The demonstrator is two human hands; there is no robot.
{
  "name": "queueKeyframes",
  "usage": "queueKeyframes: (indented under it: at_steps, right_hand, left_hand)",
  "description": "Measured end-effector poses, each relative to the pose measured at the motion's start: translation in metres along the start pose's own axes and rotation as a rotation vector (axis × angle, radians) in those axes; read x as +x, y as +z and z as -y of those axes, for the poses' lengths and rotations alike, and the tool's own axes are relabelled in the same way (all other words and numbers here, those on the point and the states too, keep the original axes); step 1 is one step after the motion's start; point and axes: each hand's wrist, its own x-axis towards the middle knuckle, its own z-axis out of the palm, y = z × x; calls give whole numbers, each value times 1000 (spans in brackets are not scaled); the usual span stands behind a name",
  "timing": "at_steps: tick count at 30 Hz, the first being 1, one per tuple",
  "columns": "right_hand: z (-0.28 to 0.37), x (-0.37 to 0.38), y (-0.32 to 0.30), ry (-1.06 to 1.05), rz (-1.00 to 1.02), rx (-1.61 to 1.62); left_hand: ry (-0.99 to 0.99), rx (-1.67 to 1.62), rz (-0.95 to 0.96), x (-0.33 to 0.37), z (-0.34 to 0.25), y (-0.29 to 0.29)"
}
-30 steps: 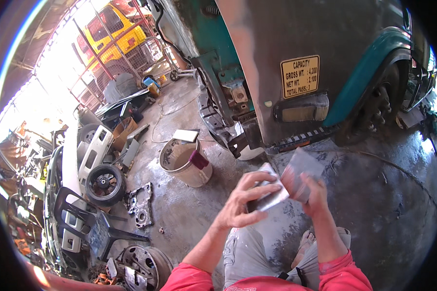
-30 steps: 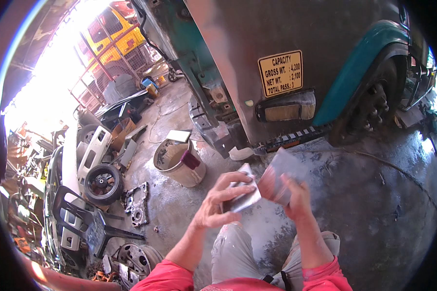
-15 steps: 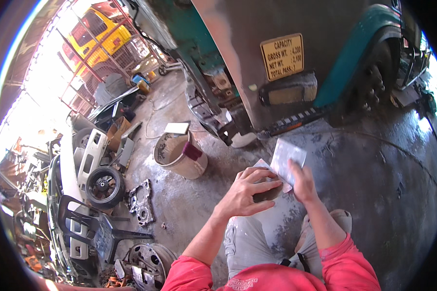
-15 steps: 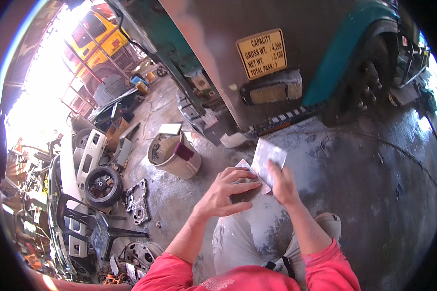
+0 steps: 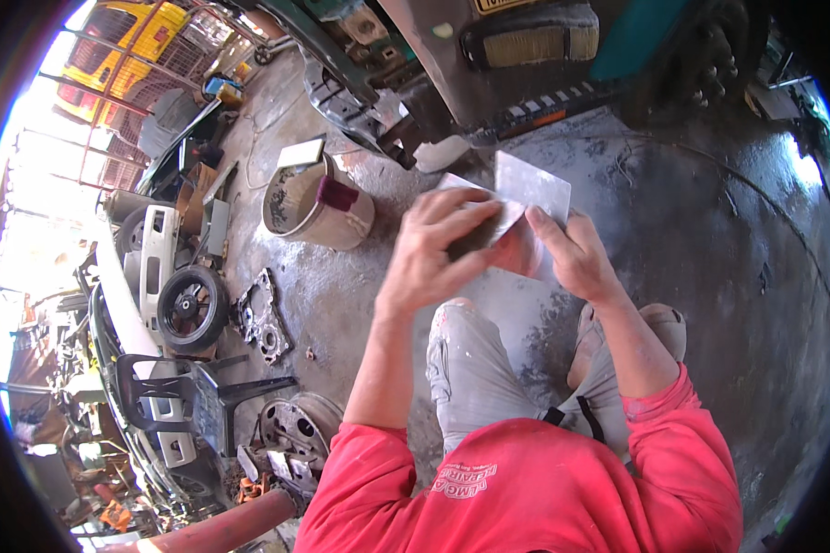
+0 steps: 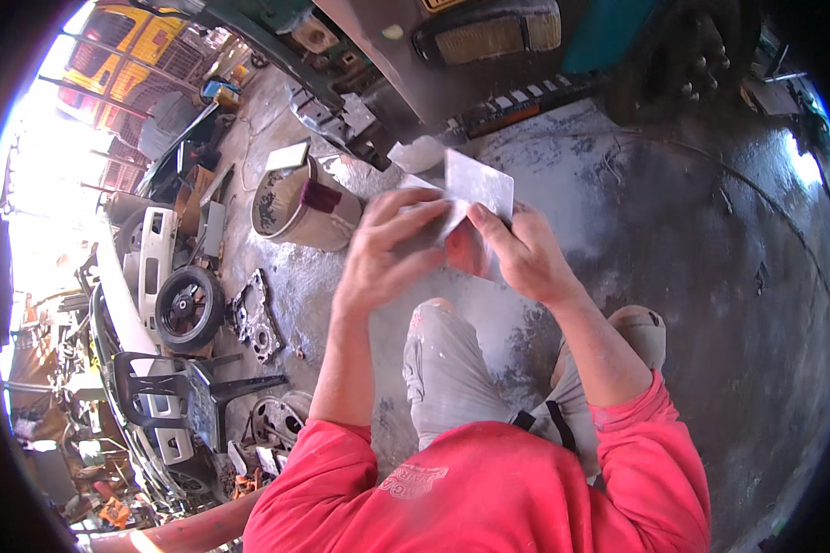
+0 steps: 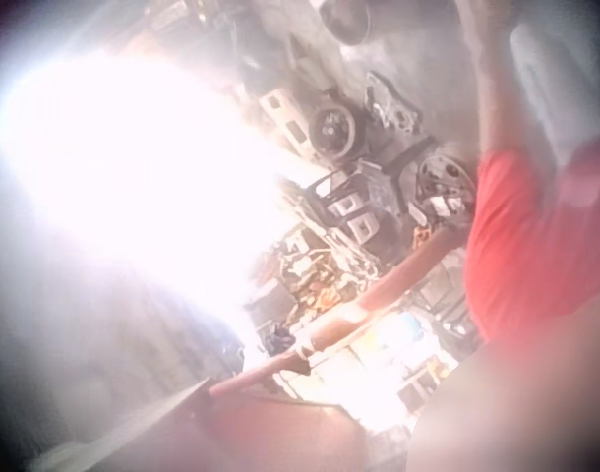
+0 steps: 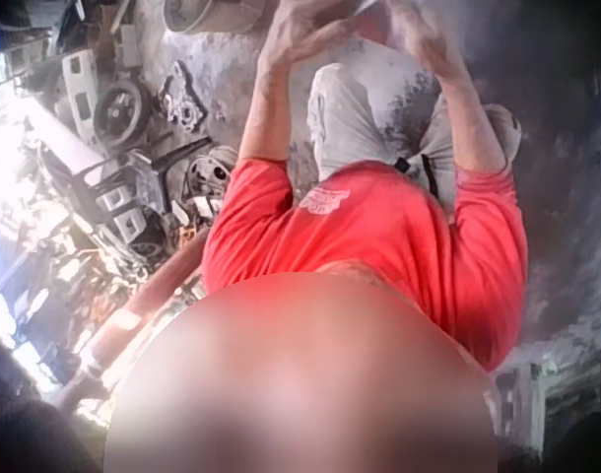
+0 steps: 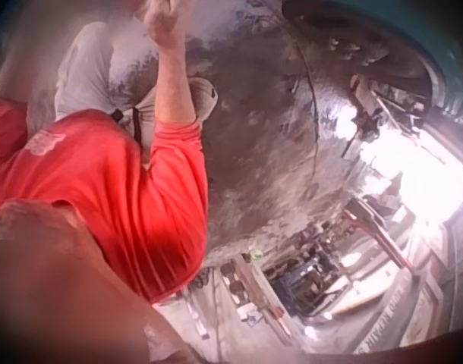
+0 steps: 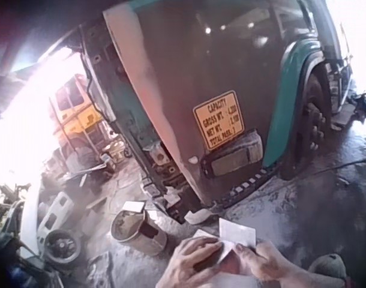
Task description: The person sands the body of a teal truck using a sanding block and sandpaper. They move between the front fender and the side door area, applying pressure to smooth the painted surface.
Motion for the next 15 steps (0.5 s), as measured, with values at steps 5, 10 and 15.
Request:
queueKeyframes:
  at_steps: [5, 10, 15]
  right_hand:
    - [-8, 14, -18, 235, -251, 120]
    - [-13, 14, -9, 407, -343, 781]
    - [-8, 6, -6, 494, -266, 974]
  left_hand:
    - [-48, 45, 409, -9, -20, 3]
    - [92, -621, -31, -14, -21, 8]
    - [-133, -278, 61, 0, 6, 13]
